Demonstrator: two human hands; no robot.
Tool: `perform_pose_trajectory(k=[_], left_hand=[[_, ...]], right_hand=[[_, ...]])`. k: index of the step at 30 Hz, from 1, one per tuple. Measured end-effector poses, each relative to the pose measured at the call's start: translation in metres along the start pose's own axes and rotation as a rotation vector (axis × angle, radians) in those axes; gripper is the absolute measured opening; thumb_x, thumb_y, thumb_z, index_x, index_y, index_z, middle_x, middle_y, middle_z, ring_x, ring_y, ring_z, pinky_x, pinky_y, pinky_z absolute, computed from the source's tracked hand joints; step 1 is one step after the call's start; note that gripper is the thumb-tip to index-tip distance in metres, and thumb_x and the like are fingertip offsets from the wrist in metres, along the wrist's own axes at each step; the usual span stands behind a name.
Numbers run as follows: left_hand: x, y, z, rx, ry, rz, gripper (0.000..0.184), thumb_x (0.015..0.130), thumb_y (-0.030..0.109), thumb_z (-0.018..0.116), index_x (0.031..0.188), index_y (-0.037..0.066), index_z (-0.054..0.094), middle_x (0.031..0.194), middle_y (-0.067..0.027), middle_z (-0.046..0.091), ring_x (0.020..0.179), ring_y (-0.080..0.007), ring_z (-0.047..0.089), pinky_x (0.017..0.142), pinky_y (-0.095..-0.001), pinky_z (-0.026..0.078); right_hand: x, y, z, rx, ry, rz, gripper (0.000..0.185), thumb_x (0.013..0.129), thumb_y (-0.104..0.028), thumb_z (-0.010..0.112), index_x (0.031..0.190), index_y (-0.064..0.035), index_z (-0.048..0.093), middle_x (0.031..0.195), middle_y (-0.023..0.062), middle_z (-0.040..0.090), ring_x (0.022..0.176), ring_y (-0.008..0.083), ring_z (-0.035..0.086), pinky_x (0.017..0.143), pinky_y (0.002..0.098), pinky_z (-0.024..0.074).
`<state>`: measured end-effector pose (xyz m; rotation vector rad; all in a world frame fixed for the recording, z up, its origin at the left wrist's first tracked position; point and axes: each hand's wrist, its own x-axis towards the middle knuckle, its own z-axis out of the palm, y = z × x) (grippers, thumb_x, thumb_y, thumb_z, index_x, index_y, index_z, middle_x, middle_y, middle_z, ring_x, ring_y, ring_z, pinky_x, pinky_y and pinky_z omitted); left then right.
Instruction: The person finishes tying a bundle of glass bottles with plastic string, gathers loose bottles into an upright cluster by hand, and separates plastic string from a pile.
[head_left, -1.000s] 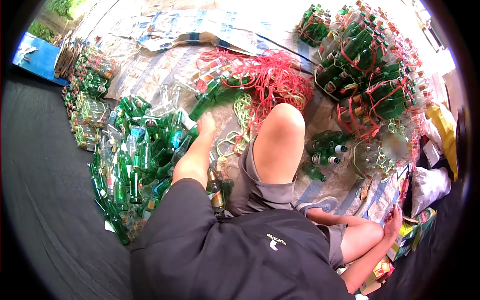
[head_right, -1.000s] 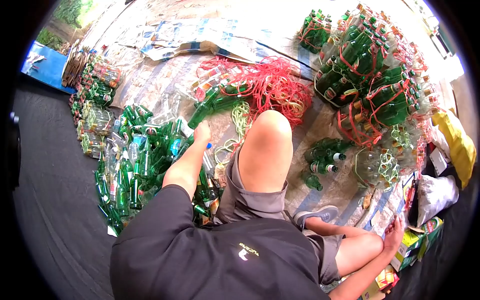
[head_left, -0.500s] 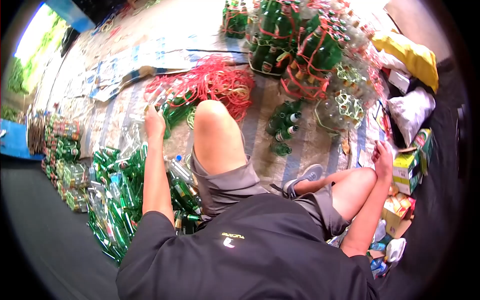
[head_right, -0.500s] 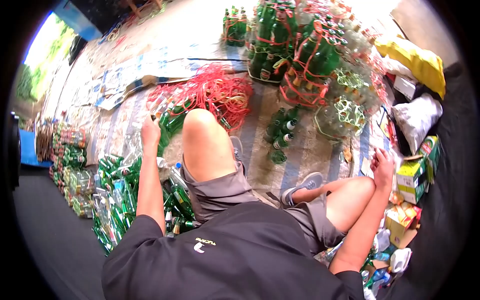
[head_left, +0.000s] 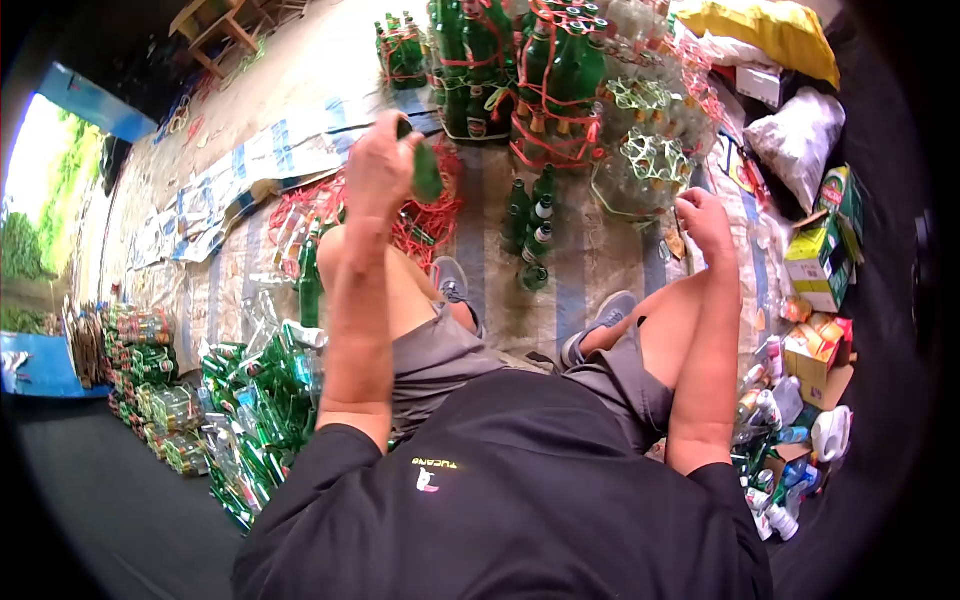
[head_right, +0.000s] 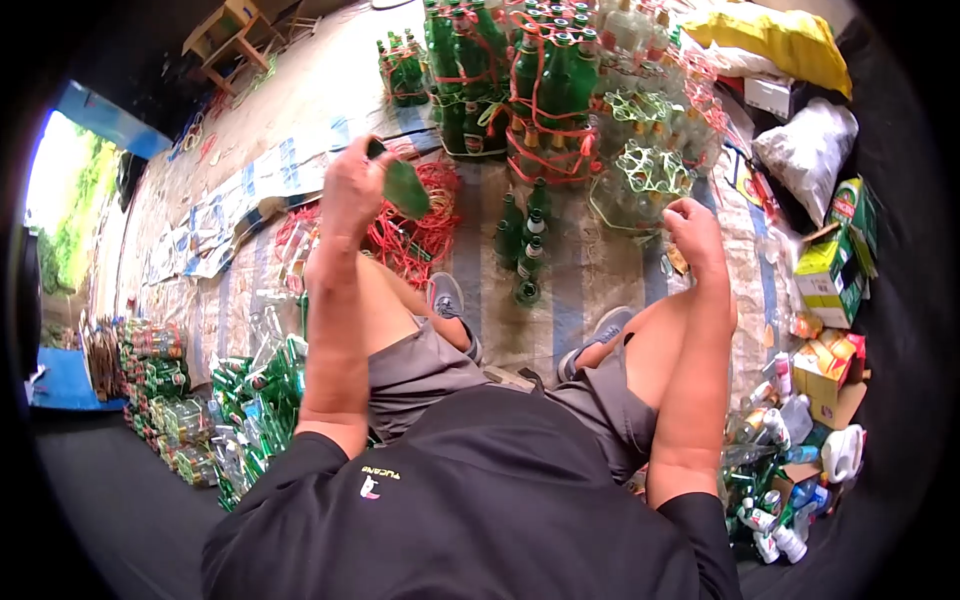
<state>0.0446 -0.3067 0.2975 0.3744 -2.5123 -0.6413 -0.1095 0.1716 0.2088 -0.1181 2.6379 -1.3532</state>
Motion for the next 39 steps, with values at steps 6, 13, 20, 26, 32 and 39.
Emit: perform_pose_trajectory(k=[6, 13, 20, 26, 32, 39], left_hand=[[-0.081, 0.008, 0.114, -0.122, -0.212, 0.036, 0.033, 0.091, 0.023, 0.071, 0.118, 0.007, 0.061, 0.102, -0.0216, 0.069, 0.097, -0.0417, 0.066, 0.082, -0.0483, 0.053], [-0.117, -0.003, 0.179, -0.059, -0.487, 0.043, 0.039, 0.087, 0.020, 0.075, 0.118, 0.002, 0.059, 0.100, -0.0253, 0.069, 0.097, -0.0435, 0.065, 0.083, -0.0496, 0.052], [-0.132, -0.012, 0.213, -0.059, -0.600, 0.005, 0.036, 0.086, 0.017, 0.074, 0.114, 0.001, 0.059, 0.103, -0.0255, 0.069, 0.102, -0.0437, 0.065, 0.087, -0.0503, 0.051], [-0.142, -0.018, 0.224, -0.029, -0.657, -0.051, 0.033, 0.086, 0.016, 0.074, 0.112, 0.002, 0.059, 0.107, -0.0256, 0.068, 0.105, -0.0438, 0.064, 0.089, -0.0507, 0.051], [-0.153, -0.034, 0.237, -0.074, -0.669, -0.051, 0.041, 0.085, 0.011, 0.071, 0.124, 0.004, 0.058, 0.112, -0.0263, 0.068, 0.110, -0.0437, 0.063, 0.093, -0.0499, 0.050], [-0.153, -0.031, 0.232, -0.026, -0.716, -0.144, 0.051, 0.088, 0.002, 0.056, 0.138, 0.009, 0.053, 0.118, -0.0271, 0.067, 0.115, -0.0431, 0.062, 0.099, -0.0500, 0.049]], right_hand=[[-0.025, -0.012, -0.003, -0.029, -0.116, 0.030, 0.017, 0.090, -0.016, 0.066, 0.094, 0.0008, 0.070, 0.072, 0.0051, 0.066, 0.061, 0.0121, 0.060, 0.058, 0.0306, 0.0491], [-0.036, -0.014, -0.010, -0.145, -0.211, 0.044, 0.019, 0.091, -0.017, 0.066, 0.096, 0.0004, 0.070, 0.073, 0.0059, 0.066, 0.063, 0.0137, 0.061, 0.061, 0.0325, 0.0510], [-0.040, -0.013, -0.012, -0.172, -0.237, 0.027, 0.019, 0.091, -0.017, 0.066, 0.097, 0.0001, 0.070, 0.074, 0.0056, 0.066, 0.064, 0.0130, 0.059, 0.061, 0.0321, 0.0502], [-0.040, -0.014, -0.011, -0.140, -0.261, 0.047, 0.018, 0.091, -0.016, 0.066, 0.097, -0.0001, 0.069, 0.073, 0.0044, 0.065, 0.062, 0.0131, 0.057, 0.060, 0.0319, 0.0496], [-0.040, -0.013, -0.010, -0.186, -0.269, 0.044, 0.020, 0.091, -0.017, 0.066, 0.098, 0.0007, 0.069, 0.074, 0.0046, 0.065, 0.062, 0.0127, 0.058, 0.061, 0.0319, 0.0500], [-0.043, -0.008, -0.008, -0.161, -0.291, 0.070, 0.019, 0.090, -0.017, 0.066, 0.096, 0.0008, 0.069, 0.073, 0.0060, 0.065, 0.062, 0.0134, 0.059, 0.060, 0.0328, 0.0504]])
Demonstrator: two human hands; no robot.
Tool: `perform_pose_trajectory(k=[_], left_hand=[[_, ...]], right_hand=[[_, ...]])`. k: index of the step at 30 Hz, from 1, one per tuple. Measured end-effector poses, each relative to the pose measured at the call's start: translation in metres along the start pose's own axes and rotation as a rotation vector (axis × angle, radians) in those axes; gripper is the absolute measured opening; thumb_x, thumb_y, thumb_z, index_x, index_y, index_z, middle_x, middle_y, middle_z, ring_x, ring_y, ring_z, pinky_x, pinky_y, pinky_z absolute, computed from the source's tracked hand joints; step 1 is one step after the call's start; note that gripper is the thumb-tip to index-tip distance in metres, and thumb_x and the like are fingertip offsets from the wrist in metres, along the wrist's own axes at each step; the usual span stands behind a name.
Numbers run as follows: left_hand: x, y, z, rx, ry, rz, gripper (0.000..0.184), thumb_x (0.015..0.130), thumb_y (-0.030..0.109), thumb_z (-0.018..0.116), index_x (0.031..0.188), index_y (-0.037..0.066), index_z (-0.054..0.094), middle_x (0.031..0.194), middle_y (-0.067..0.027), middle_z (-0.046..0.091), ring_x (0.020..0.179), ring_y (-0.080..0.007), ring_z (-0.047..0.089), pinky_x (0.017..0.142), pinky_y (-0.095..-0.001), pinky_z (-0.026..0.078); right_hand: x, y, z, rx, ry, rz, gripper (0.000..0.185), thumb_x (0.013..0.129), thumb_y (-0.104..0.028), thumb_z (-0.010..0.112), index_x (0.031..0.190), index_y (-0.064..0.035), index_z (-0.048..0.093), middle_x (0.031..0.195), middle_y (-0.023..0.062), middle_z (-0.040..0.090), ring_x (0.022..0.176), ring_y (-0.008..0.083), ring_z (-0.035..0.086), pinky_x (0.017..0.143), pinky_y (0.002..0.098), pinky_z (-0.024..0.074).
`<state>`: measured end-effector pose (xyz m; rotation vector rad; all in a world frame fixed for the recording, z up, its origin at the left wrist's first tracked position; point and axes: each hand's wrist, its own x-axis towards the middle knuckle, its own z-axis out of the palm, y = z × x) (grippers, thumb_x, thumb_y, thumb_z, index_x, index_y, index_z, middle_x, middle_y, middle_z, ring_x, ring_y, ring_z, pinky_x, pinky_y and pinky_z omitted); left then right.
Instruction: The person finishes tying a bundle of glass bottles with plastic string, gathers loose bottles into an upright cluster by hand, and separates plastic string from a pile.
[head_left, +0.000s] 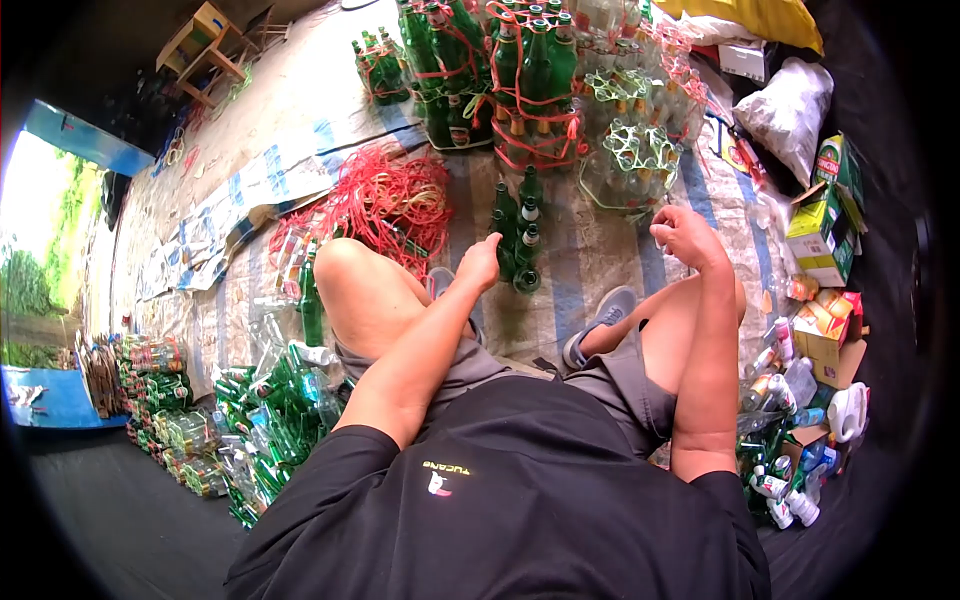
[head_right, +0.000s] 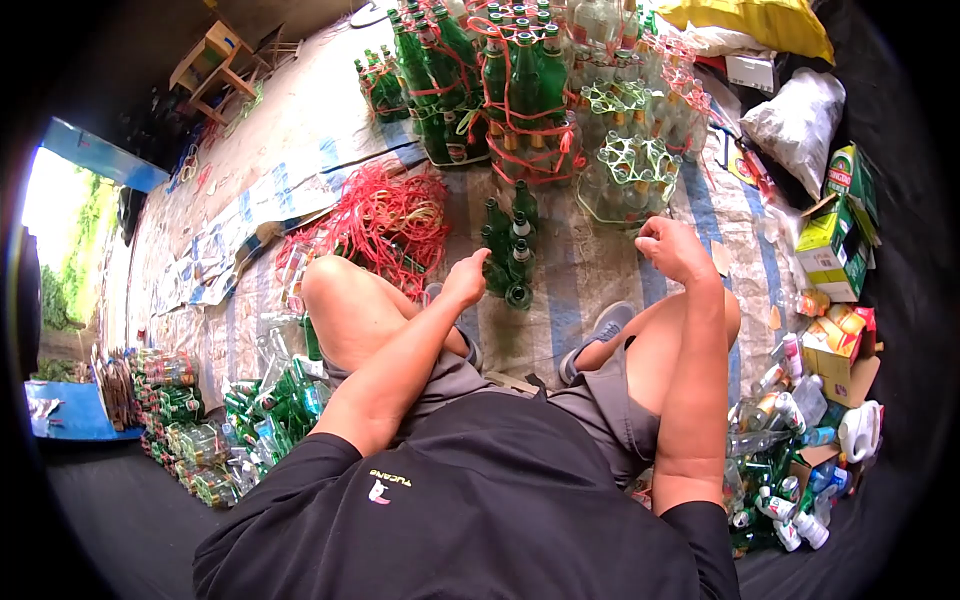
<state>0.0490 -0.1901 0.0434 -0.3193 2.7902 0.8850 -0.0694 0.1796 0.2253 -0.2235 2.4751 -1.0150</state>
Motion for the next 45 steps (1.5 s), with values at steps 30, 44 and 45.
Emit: perform_pose_trajectory(k=[30, 44, 45], left_hand=[[-0.091, -0.084, -0.275, -0.100, 0.990, -0.112, 0.014, 0.093, 0.011, 0.065, 0.105, 0.007, 0.071, 0.102, -0.0137, 0.072, 0.095, -0.0334, 0.069, 0.084, -0.0406, 0.055], [-0.048, -0.434, -0.163, 0.087, 0.522, -0.861, 0.049, 0.089, 0.008, 0.053, 0.139, 0.008, 0.050, 0.146, -0.0191, 0.049, 0.133, -0.0394, 0.051, 0.110, -0.0476, 0.043], [-0.044, -0.444, -0.160, 0.094, 0.494, -0.863, 0.050, 0.089, 0.008, 0.054, 0.139, 0.008, 0.049, 0.146, -0.0190, 0.049, 0.133, -0.0402, 0.050, 0.111, -0.0486, 0.042]], right_hand=[[0.029, -0.009, 0.014, -0.034, -0.078, 0.129, 0.017, 0.095, -0.018, 0.060, 0.104, -0.0041, 0.065, 0.076, 0.0025, 0.063, 0.058, 0.0094, 0.056, 0.050, 0.0244, 0.0437], [0.061, -0.019, 0.031, -0.146, -0.073, 0.289, 0.014, 0.092, -0.012, 0.065, 0.098, -0.0002, 0.066, 0.074, 0.0026, 0.063, 0.057, 0.0101, 0.057, 0.051, 0.0262, 0.0453], [0.063, -0.016, 0.032, -0.148, -0.065, 0.297, 0.014, 0.092, -0.012, 0.065, 0.098, -0.0002, 0.066, 0.074, 0.0026, 0.063, 0.057, 0.0101, 0.057, 0.051, 0.0262, 0.0453]])
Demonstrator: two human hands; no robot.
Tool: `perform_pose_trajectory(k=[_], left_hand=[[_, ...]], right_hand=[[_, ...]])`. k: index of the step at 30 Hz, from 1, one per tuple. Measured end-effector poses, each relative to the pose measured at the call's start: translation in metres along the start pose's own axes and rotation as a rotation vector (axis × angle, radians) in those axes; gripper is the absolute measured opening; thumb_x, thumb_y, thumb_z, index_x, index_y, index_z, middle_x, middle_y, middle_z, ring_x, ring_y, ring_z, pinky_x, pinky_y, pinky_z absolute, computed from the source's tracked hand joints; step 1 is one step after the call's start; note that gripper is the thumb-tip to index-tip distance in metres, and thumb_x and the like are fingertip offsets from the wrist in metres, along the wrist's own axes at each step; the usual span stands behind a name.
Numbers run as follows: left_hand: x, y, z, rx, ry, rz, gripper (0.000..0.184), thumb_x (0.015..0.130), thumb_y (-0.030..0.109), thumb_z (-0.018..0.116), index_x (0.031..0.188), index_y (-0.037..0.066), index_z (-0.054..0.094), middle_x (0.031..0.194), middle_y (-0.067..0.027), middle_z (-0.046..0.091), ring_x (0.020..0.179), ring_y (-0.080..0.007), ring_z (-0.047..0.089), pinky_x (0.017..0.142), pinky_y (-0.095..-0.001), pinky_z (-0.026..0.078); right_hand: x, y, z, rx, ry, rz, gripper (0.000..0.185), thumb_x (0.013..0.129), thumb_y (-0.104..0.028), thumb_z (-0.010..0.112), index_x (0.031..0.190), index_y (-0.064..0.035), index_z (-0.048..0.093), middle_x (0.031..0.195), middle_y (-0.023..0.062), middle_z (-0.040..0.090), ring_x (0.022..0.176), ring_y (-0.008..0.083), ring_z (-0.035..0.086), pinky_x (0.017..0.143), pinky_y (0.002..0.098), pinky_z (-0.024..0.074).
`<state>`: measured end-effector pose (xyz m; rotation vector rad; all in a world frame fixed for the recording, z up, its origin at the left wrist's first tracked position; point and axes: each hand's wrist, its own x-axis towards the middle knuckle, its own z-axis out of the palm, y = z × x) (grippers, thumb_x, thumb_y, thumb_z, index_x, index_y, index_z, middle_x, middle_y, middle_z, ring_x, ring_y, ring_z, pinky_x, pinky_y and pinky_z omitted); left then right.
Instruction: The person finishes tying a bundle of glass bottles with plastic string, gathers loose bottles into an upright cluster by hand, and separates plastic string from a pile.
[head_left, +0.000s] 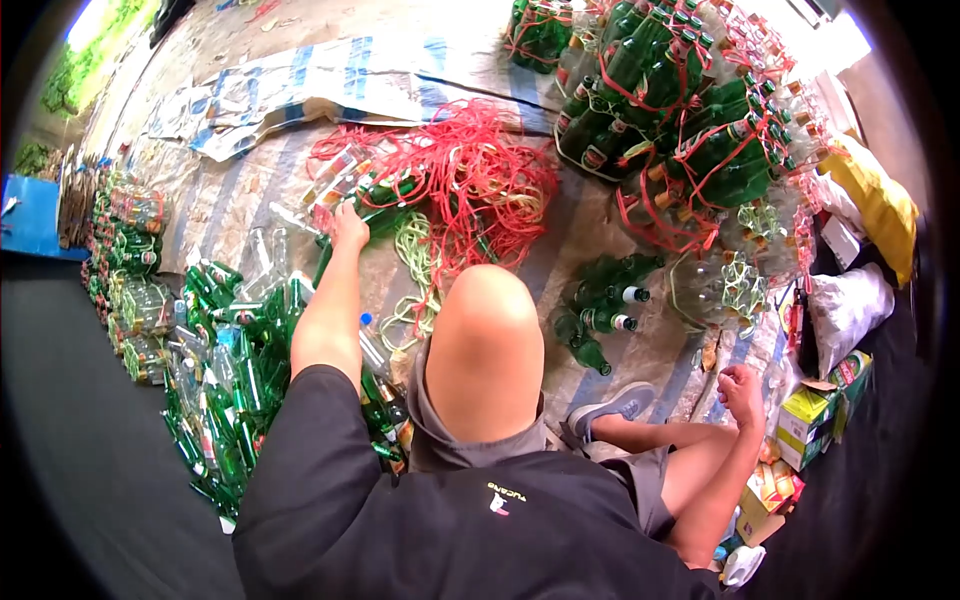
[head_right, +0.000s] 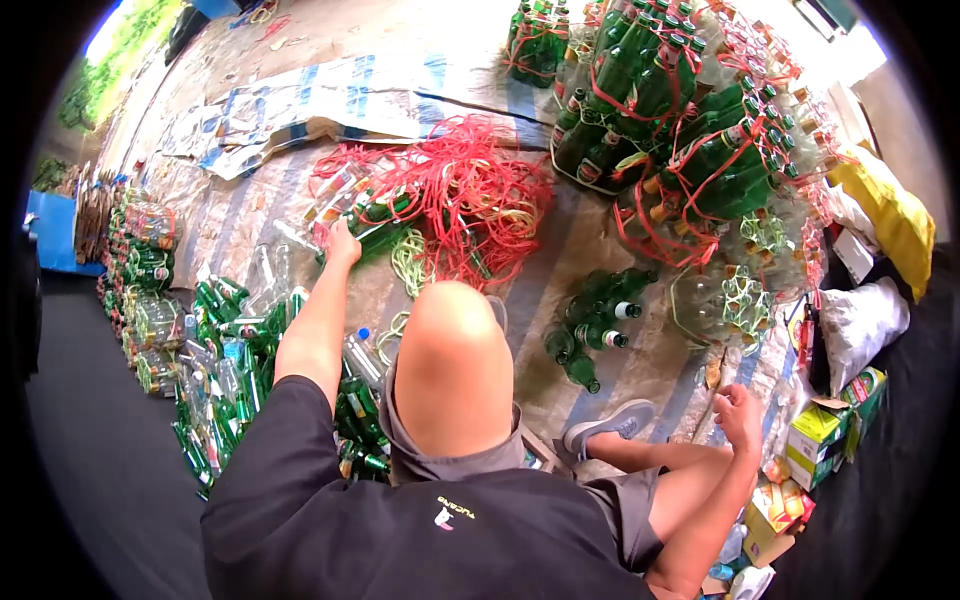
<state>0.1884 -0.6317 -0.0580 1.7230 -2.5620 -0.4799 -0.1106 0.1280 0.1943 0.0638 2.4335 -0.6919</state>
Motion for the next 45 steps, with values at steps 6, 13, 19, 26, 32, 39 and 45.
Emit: perform_pose_trajectory(k=[6, 13, 19, 26, 32, 39, 45], left_hand=[[0.039, -0.035, 0.051, 0.153, -0.164, 0.012, 0.064, 0.090, 0.017, 0.055, 0.152, 0.018, 0.037, 0.149, -0.0168, 0.046, 0.132, -0.0409, 0.052, 0.107, -0.0551, 0.044], [-0.015, -0.024, 0.042, 0.364, -0.282, -0.003, 0.047, 0.092, 0.024, 0.067, 0.137, 0.019, 0.054, 0.136, -0.0152, 0.055, 0.125, -0.0356, 0.057, 0.104, -0.0551, 0.043], [-0.073, -0.041, 0.068, 0.253, -0.218, 0.298, 0.031, 0.089, 0.015, 0.067, 0.114, 0.006, 0.052, 0.114, -0.0216, 0.065, 0.111, -0.0407, 0.062, 0.092, -0.0527, 0.048], [-0.124, -0.039, 0.024, -0.136, 0.229, 0.410, 0.044, 0.092, 0.023, 0.069, 0.128, 0.004, 0.052, 0.112, -0.0216, 0.065, 0.106, -0.0450, 0.062, 0.090, -0.0529, 0.049], [-0.183, 0.059, -0.093, -0.198, 0.434, 0.534, 0.042, 0.090, 0.025, 0.073, 0.123, 0.006, 0.056, 0.110, -0.0182, 0.067, 0.103, -0.0404, 0.063, 0.089, -0.0494, 0.049], [-0.249, 0.243, -0.284, -0.584, 0.631, 1.152, 0.038, 0.083, 0.010, 0.080, 0.117, 0.006, 0.064, 0.110, -0.0164, 0.069, 0.103, -0.0371, 0.065, 0.088, -0.0450, 0.053], [-0.345, 0.383, -0.326, -0.691, 0.606, 1.623, 0.037, 0.076, 0.014, 0.080, 0.110, 0.004, 0.069, 0.107, -0.0136, 0.072, 0.104, -0.0319, 0.068, 0.093, -0.0424, 0.054]], right_hand=[[0.010, 0.013, 0.002, -0.110, -0.027, -0.043, 0.018, 0.091, -0.014, 0.062, 0.097, 0.0026, 0.067, 0.073, 0.0036, 0.065, 0.061, 0.0115, 0.060, 0.056, 0.0292, 0.0500], [0.000, -0.010, 0.007, -0.045, -0.073, -0.009, 0.019, 0.093, -0.013, 0.066, 0.099, 0.0040, 0.067, 0.076, 0.0051, 0.066, 0.064, 0.0123, 0.062, 0.061, 0.0295, 0.0520], [-0.009, -0.015, 0.006, -0.042, -0.084, -0.045, 0.019, 0.094, -0.015, 0.067, 0.101, 0.0033, 0.068, 0.077, 0.0055, 0.066, 0.064, 0.0126, 0.061, 0.060, 0.0302, 0.0517], [-0.014, -0.008, 0.004, 0.038, -0.075, -0.097, 0.017, 0.094, -0.014, 0.065, 0.100, 0.0018, 0.066, 0.077, 0.0039, 0.065, 0.064, 0.0115, 0.060, 0.059, 0.0284, 0.0502], [-0.027, -0.033, -0.001, 0.213, -0.127, -0.181, 0.017, 0.096, -0.015, 0.063, 0.107, -0.0015, 0.066, 0.079, 0.0030, 0.064, 0.062, 0.0091, 0.056, 0.056, 0.0258, 0.0470], [-0.109, -0.170, -0.018, 0.482, -0.005, -0.705, 0.018, 0.100, -0.016, 0.064, 0.110, -0.0021, 0.068, 0.083, 0.0000, 0.063, 0.070, 0.0063, 0.055, 0.061, 0.0227, 0.0459], [-0.213, -0.250, -0.006, 0.431, 0.230, -1.006, 0.050, 0.091, -0.025, 0.079, 0.132, -0.0044, 0.058, 0.089, 0.0023, 0.068, 0.079, 0.0048, 0.060, 0.069, 0.0240, 0.0514]])
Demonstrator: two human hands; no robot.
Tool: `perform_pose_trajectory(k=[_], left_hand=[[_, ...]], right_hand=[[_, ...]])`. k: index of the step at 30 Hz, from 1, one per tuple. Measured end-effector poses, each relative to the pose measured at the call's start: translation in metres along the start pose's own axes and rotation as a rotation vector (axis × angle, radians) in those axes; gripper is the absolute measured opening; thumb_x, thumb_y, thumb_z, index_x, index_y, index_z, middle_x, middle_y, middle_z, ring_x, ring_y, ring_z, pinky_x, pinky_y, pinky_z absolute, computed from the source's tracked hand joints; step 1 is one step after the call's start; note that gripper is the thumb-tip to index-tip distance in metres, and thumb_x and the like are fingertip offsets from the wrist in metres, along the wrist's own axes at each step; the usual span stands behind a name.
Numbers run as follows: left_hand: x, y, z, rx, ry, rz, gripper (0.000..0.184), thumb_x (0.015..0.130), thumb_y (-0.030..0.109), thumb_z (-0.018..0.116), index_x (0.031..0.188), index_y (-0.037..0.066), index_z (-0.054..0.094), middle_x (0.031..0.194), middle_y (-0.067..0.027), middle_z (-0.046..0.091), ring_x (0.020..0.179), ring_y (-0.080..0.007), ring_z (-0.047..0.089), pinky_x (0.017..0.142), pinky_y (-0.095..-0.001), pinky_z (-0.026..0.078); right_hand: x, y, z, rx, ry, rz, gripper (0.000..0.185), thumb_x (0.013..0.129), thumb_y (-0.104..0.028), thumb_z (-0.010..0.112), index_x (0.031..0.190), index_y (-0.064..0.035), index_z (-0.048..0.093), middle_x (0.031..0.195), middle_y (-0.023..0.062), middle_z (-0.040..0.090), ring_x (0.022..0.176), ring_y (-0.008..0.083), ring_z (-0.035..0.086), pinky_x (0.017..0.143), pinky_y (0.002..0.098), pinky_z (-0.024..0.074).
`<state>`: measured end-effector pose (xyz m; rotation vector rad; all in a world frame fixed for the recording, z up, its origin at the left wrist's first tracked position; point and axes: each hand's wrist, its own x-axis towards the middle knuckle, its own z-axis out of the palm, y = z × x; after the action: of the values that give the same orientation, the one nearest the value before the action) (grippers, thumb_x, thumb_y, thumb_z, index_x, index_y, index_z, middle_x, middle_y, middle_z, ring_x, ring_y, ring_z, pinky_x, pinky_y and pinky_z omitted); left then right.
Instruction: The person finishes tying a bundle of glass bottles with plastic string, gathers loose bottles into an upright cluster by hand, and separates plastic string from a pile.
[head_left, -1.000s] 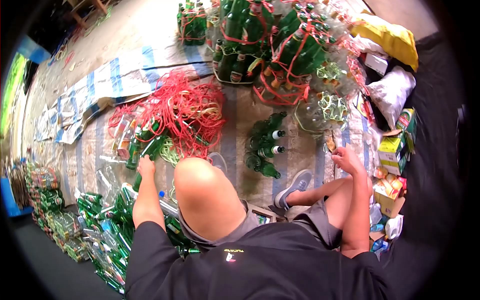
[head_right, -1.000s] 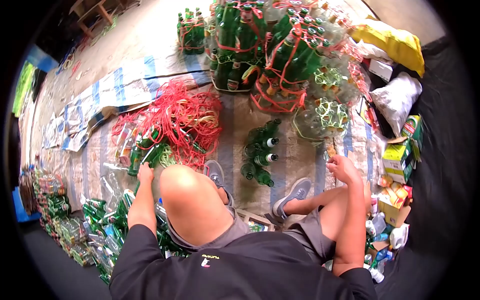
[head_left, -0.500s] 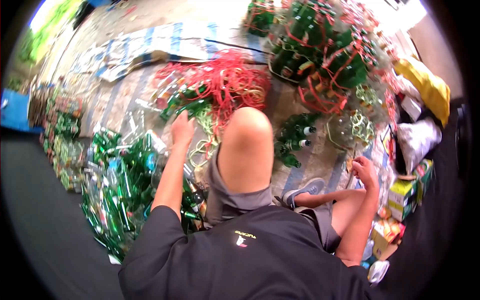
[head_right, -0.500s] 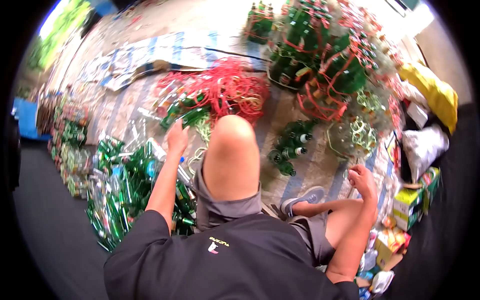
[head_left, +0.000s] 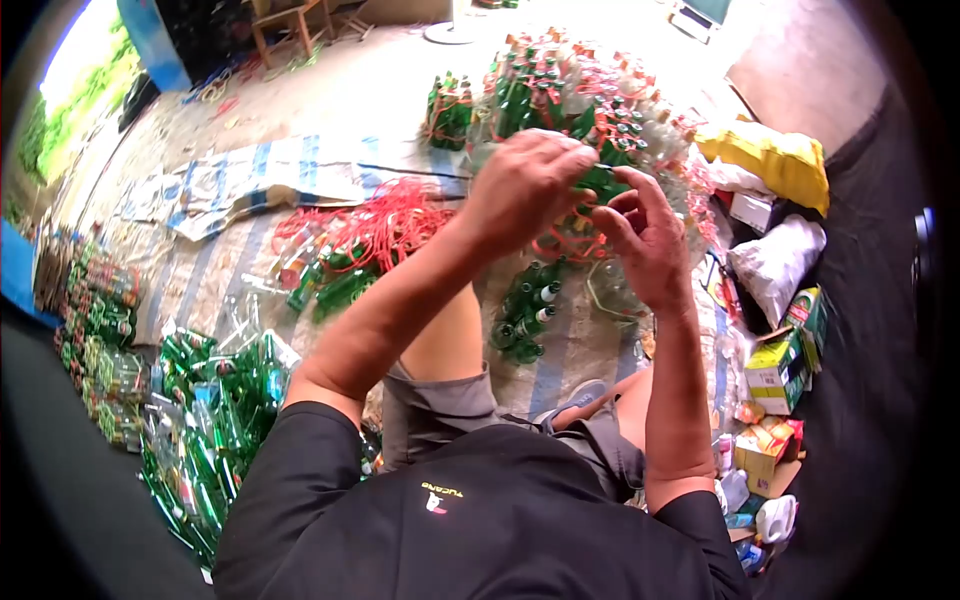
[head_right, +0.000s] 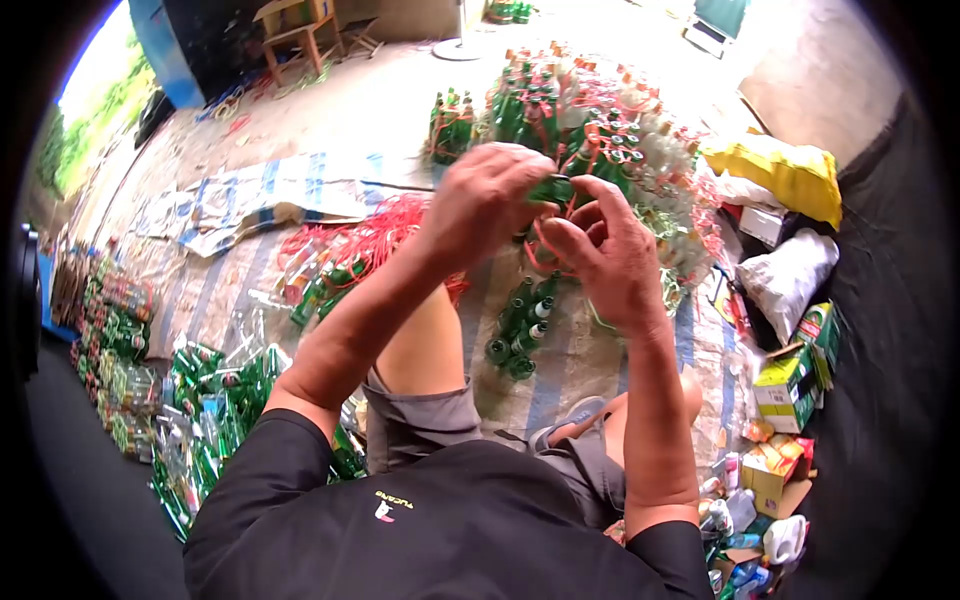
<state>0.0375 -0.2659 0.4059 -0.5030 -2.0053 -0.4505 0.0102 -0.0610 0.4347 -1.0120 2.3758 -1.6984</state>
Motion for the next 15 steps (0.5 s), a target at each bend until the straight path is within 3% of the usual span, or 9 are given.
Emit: perform_pose_trajectory(k=[3, 4, 9, 13, 15], left_hand=[[0.020, 0.035, 0.034, -0.206, 0.017, 0.029, 0.033, 0.078, 0.014, 0.077, 0.109, 0.004, 0.070, 0.107, -0.0128, 0.073, 0.103, -0.0314, 0.069, 0.094, -0.0425, 0.054], [0.022, 0.041, 0.046, -0.245, 0.014, 0.030, 0.034, 0.078, 0.014, 0.078, 0.109, 0.004, 0.070, 0.107, -0.0125, 0.073, 0.103, -0.0311, 0.069, 0.093, -0.0424, 0.054], [0.009, 0.063, 0.111, -0.408, -0.017, -0.045, 0.041, 0.075, 0.021, 0.082, 0.112, 0.007, 0.069, 0.104, -0.0114, 0.072, 0.097, -0.0325, 0.069, 0.087, -0.0421, 0.056], [-0.014, 0.054, 0.146, -0.485, -0.171, -0.060, 0.049, 0.072, 0.028, 0.086, 0.113, 0.007, 0.068, 0.109, -0.0126, 0.070, 0.100, -0.0325, 0.068, 0.090, -0.0423, 0.054], [-0.037, 0.023, 0.151, -0.520, -0.382, -0.169, 0.049, 0.074, 0.027, 0.086, 0.116, 0.010, 0.069, 0.113, -0.0127, 0.069, 0.106, -0.0321, 0.067, 0.089, -0.0416, 0.055]], right_hand=[[-0.006, 0.004, -0.018, -0.540, 0.337, -0.413, 0.038, 0.094, -0.031, 0.074, 0.115, -0.0030, 0.061, 0.088, 0.0153, 0.068, 0.076, 0.0299, 0.069, 0.070, 0.0362, 0.0540], [-0.013, -0.001, -0.026, -0.543, 0.344, -0.372, 0.033, 0.096, -0.033, 0.071, 0.108, -0.0031, 0.061, 0.087, 0.0187, 0.067, 0.080, 0.0403, 0.068, 0.072, 0.0417, 0.0538], [-0.033, 0.031, -0.063, -0.690, 0.332, -0.243, 0.030, 0.097, -0.030, 0.068, 0.105, -0.0027, 0.061, 0.088, 0.0213, 0.067, 0.080, 0.0424, 0.067, 0.069, 0.0467, 0.0520], [-0.039, 0.082, -0.082, -0.738, 0.268, -0.086, 0.028, 0.096, -0.028, 0.068, 0.101, -0.0018, 0.061, 0.083, 0.0250, 0.065, 0.079, 0.0458, 0.065, 0.066, 0.0487, 0.0498], [-0.041, 0.113, -0.089, -0.710, 0.282, -0.058, 0.029, 0.096, -0.029, 0.067, 0.098, -0.0014, 0.061, 0.082, 0.0262, 0.064, 0.078, 0.0471, 0.064, 0.066, 0.0503, 0.0488]])
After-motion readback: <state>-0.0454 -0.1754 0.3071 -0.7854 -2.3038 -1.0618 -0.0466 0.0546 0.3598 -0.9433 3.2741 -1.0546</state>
